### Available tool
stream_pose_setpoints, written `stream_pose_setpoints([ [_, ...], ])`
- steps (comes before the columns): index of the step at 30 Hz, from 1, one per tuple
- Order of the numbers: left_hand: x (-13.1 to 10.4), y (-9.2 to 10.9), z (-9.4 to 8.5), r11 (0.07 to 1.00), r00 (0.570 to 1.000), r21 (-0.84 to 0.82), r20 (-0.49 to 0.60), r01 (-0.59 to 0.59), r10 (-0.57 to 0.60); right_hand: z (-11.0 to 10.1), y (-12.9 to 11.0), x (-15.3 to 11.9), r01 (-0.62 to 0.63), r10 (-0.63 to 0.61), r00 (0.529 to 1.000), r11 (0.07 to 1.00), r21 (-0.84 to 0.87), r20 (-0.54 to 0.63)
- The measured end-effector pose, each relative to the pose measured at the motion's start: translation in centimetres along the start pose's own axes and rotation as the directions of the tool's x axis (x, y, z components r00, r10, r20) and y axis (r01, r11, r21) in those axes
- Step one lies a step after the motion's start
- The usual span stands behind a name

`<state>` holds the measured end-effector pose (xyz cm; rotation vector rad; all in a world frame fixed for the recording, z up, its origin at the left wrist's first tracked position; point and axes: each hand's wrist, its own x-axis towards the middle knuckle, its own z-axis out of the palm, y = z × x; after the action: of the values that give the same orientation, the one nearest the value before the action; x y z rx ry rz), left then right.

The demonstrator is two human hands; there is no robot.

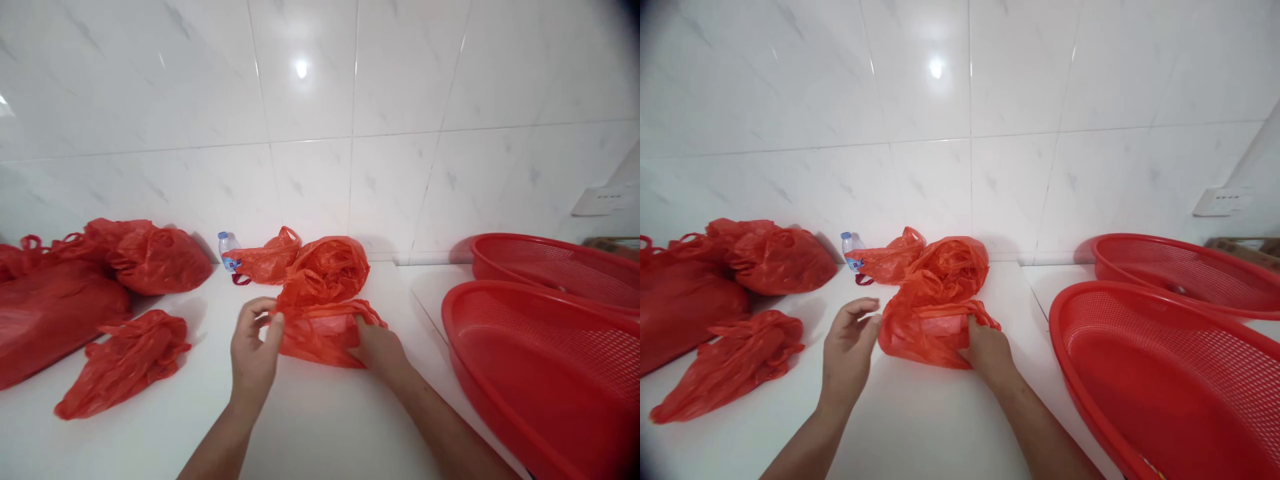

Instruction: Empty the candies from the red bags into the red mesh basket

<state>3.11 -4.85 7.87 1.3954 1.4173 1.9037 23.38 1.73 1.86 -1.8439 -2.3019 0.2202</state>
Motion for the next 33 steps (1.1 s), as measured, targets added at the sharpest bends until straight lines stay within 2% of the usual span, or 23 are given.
stream_pose_setpoints([
  [1,-0.7,0.9,0.7,0.995,0.984,0.031,0.154,-0.096,0.09,0.1,-0.1,-0.1,0.006,-0.006,1.0,1.0,0.012,0.002],
  [2,-1.3,1.5,1.5,0.984,0.927,0.049,0.347,-0.169,0.142,0.2,-0.3,-0.2,0.015,-0.015,1.0,0.999,0.028,0.003],
  [3,-1.7,1.8,2.4,0.972,0.839,0.078,0.523,-0.222,0.15,0.2,-0.3,-0.3,0.027,-0.027,1.0,0.999,0.044,0.007],
  [4,-2.0,1.7,3.2,0.957,0.751,0.128,0.65,-0.26,0.117,0.2,-0.4,-0.4,0.044,-0.044,0.999,0.998,0.054,0.012],
  [5,-1.9,1.2,3.8,0.94,0.693,0.192,0.718,-0.282,0.061,0.2,-0.3,-0.5,0.059,-0.06,0.998,0.997,0.057,0.018],
  [6,-1.7,0.4,4.2,0.919,0.676,0.267,0.737,-0.291,0.0,0.1,-0.2,-0.6,0.07,-0.071,0.997,0.996,0.058,0.024],
  [9,-0.1,-2.7,4.0,0.868,0.747,0.427,0.656,-0.253,-0.105,-0.5,0.6,-0.6,0.037,-0.045,0.997,0.993,0.116,0.068],
  [11,0.9,-4.4,2.9,0.844,0.77,0.484,0.621,-0.23,-0.147,-0.8,1.3,-0.4,-0.004,-0.015,0.996,0.978,0.211,0.087],
  [13,1.4,-5.5,1.8,0.817,0.773,0.53,0.608,-0.225,-0.182,-0.9,1.8,0.0,-0.01,-0.009,0.998,0.964,0.267,0.068],
  [15,1.4,-5.8,1.1,0.796,0.764,0.557,0.613,-0.236,-0.202,-0.9,1.9,0.4,-0.012,0.006,1.0,0.969,0.246,0.026],
  [18,1.0,-5.3,1.4,0.783,0.752,0.562,0.63,-0.267,-0.196,-0.7,1.2,0.6,-0.069,0.073,0.997,0.985,0.156,-0.02],
  [21,0.8,-4.6,2.3,0.738,0.722,0.554,0.679,-0.384,-0.134,-0.5,0.0,0.3,-0.078,0.083,0.988,0.996,0.041,-0.131],
  [23,0.9,-4.6,2.6,0.684,0.678,0.523,0.733,-0.51,-0.055,-0.1,-0.5,0.3,-0.005,-0.014,0.966,0.997,-0.072,-0.26],
  [25,1.0,-5.5,2.7,0.63,0.633,0.452,0.77,-0.632,0.082,0.6,-0.4,0.6,0.082,-0.125,0.938,0.986,-0.144,-0.323],
  [27,1.0,-7.1,2.7,0.566,0.587,0.379,0.773,-0.732,0.241,1.5,0.3,1.1,0.08,-0.115,0.942,0.989,-0.121,-0.317],
  [30,0.7,-9.3,2.5,0.454,0.592,0.411,0.703,-0.791,0.395,2.4,1.6,1.6,0.054,-0.068,0.948,0.997,-0.054,-0.311],
  [31,0.6,-9.8,2.5,0.425,0.608,0.447,0.68,-0.787,0.41,2.5,1.9,1.6,0.055,-0.063,0.945,0.998,-0.034,-0.32],
  [33,0.6,-10.0,2.4,0.406,0.676,0.543,0.63,-0.735,0.382,2.4,2.2,1.6,0.078,-0.067,0.935,0.997,0.018,-0.349],
])
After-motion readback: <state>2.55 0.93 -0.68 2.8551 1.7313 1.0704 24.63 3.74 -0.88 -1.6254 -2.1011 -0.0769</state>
